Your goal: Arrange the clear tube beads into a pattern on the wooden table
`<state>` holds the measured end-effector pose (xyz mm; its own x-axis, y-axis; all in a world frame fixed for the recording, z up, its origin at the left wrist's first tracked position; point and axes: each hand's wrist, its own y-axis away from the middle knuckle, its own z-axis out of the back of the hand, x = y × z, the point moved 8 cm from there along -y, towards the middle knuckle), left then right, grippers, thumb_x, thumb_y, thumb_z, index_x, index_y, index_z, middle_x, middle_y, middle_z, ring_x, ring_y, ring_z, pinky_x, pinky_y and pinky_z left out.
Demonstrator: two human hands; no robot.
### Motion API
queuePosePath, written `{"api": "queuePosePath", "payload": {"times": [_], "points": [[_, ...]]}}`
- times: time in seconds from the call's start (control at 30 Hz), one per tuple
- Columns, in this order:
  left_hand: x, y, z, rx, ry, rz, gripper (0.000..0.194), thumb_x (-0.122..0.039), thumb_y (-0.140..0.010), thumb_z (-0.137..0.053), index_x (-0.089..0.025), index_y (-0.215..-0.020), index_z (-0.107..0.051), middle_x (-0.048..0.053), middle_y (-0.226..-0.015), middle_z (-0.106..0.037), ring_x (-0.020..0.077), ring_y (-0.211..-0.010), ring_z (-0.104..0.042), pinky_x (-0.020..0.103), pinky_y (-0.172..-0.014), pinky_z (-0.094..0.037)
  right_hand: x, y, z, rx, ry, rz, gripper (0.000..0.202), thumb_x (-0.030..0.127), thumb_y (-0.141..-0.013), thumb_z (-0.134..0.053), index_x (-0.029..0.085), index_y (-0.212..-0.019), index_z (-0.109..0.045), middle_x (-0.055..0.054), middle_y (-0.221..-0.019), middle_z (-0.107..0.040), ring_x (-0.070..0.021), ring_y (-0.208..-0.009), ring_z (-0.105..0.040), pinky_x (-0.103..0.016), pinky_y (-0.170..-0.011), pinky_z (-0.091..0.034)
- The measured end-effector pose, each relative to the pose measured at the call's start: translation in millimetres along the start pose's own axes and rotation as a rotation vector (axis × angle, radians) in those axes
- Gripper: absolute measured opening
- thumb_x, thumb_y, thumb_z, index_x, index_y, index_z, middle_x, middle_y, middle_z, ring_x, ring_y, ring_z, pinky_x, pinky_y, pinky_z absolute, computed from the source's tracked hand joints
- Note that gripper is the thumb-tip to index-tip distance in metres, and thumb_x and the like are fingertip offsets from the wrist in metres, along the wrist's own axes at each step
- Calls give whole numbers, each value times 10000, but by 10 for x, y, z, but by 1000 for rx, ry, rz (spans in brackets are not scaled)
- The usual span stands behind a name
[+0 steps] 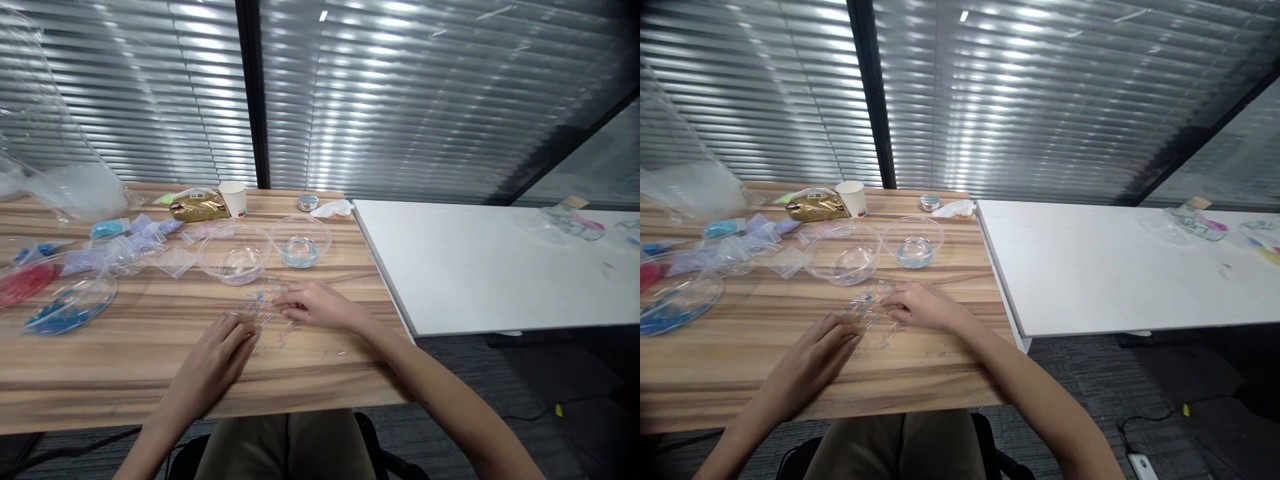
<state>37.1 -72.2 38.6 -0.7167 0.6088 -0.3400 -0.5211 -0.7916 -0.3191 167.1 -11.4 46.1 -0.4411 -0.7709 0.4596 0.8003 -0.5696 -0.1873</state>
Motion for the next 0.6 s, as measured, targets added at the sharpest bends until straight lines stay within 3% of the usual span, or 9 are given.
{"api": "queuePosePath", "payload": {"times": [0.6], "points": [[1, -3, 13, -17, 0, -5, 214, -268, -961, -379, -198, -916, -576, 66, -962, -608, 222, -925, -577, 345, -815, -484, -9, 0, -9, 4, 0, 6, 214, 157, -921, -515, 175, -1085, -651, -62, -975, -660, -160, -839, -593, -247, -727, -410]]}}
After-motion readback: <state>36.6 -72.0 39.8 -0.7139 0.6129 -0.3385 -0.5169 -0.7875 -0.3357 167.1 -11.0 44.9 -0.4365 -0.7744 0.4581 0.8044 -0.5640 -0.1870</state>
